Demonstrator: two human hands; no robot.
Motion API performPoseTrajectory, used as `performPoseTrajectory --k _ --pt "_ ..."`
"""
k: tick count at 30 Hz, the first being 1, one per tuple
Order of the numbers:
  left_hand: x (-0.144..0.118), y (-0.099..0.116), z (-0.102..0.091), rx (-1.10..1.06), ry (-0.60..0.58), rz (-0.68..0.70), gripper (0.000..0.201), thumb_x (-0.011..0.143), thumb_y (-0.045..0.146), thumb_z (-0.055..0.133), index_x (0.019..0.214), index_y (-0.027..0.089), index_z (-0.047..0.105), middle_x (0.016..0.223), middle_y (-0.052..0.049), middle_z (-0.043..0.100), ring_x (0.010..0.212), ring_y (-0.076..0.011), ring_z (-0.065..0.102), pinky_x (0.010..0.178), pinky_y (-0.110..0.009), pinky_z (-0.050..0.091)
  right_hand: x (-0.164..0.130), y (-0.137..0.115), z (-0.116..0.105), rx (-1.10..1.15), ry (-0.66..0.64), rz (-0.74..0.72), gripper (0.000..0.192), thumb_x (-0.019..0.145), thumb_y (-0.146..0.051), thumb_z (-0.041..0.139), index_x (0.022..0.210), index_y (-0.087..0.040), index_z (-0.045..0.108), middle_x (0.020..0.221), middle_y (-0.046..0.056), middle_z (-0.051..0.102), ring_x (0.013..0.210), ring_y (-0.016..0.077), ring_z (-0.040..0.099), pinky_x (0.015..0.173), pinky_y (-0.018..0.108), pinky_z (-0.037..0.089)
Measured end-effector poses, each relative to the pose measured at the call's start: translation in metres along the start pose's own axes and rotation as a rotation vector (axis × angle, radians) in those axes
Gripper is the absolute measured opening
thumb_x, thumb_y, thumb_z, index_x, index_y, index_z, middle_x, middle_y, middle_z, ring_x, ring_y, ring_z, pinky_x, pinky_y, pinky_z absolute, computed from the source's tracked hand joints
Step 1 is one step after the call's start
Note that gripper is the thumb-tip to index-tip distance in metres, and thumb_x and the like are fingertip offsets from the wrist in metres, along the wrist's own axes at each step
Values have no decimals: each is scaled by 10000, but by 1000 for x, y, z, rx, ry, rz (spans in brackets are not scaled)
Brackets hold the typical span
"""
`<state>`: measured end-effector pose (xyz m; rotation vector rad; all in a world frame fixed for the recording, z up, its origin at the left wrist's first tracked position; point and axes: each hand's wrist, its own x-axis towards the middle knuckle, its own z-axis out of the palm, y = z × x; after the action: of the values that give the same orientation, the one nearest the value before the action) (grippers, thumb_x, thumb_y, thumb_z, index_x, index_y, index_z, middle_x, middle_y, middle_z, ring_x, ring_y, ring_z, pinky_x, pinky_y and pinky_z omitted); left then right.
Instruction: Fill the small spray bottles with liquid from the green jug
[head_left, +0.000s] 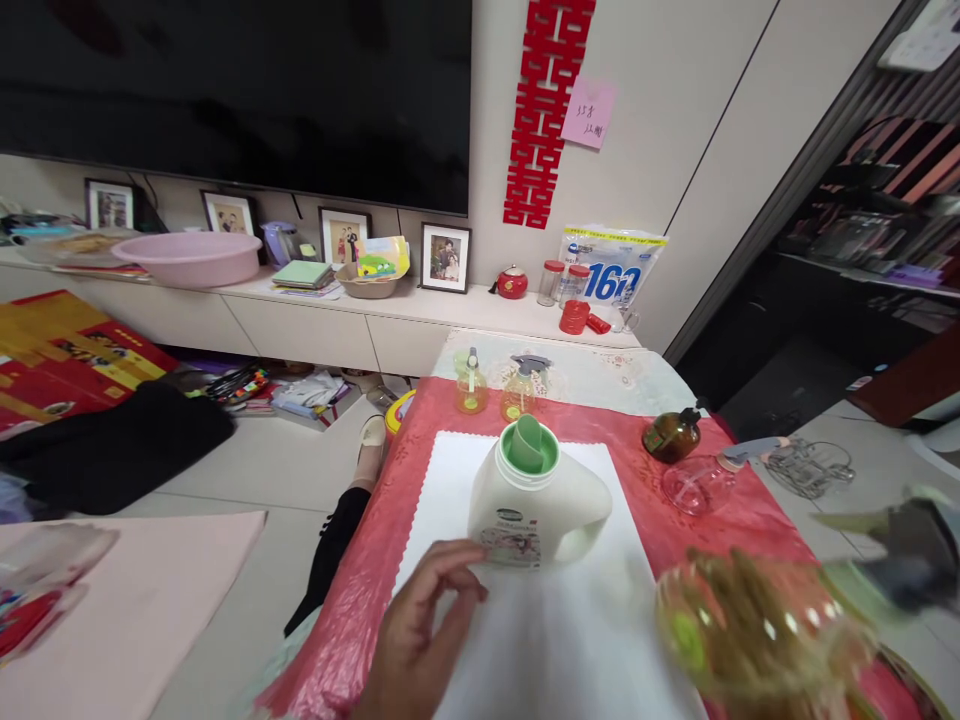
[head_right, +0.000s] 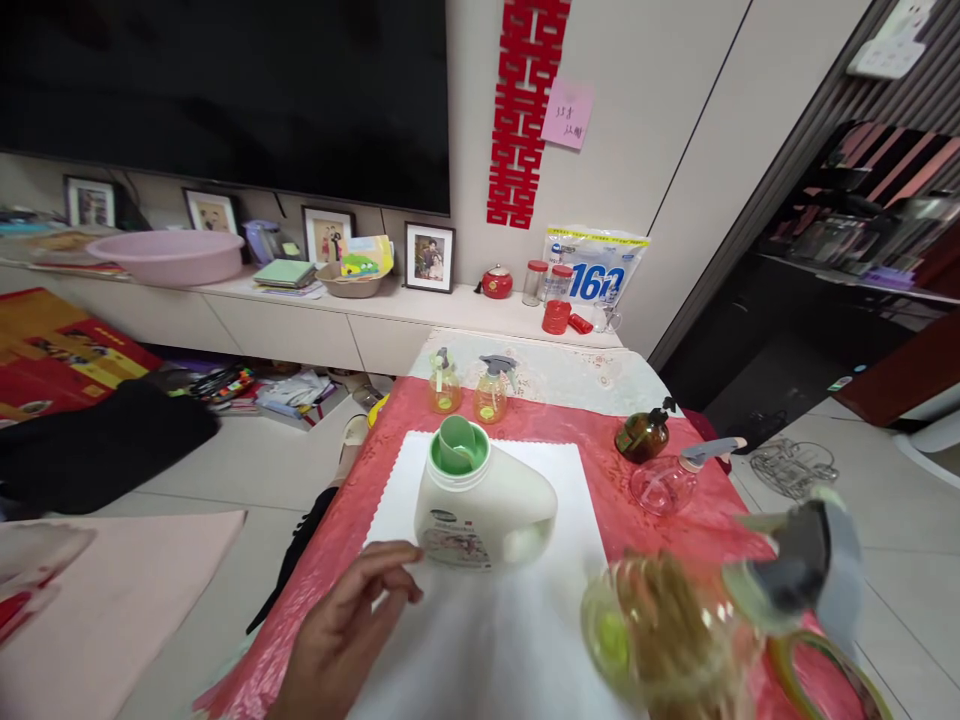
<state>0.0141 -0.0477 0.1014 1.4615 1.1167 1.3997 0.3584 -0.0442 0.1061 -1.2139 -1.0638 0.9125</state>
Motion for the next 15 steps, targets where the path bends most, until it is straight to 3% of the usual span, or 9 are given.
performPoseTrajectory --k 2,4,9,15 --pt "8 -23 -10 162 129 -7 239 969 274 550 1175 221 660 1048 -77 678 839 -168 693 822 -311 575 27 -5 -2 1 89 -26 894 694 -522 823 1488 -332 461 1336 133 560 1194 345 587 898 467 581" --pt "15 -47 -17 330 179 23 261 947 277 546 1165 209 672 1142 -101 671 923 -201 699 818 -339 594 56 -7 12 -19 148 -24 1029 644 -492 872 1521 -228 403 1393 175 510 1235 371 557 954 488 556" --pt "18 -95 -17 660 186 127 329 917 213 490 1200 188 655 1195 -131 679 1141 -267 665 976 -466 583 133 6 68 -200 -28 -97 831 662 -515 838 1341 -156 520 1305 155 575 1157 297 600 983 408 533" --pt "12 -104 -9 854 137 236 334 912 144 468 1194 205 636 1226 -123 679 1136 -265 671 937 -460 606 201 47 116 -285 -91 -128 867 571 -502 837 1308 -143 553 1218 145 606 1083 286 602 966 432 518"
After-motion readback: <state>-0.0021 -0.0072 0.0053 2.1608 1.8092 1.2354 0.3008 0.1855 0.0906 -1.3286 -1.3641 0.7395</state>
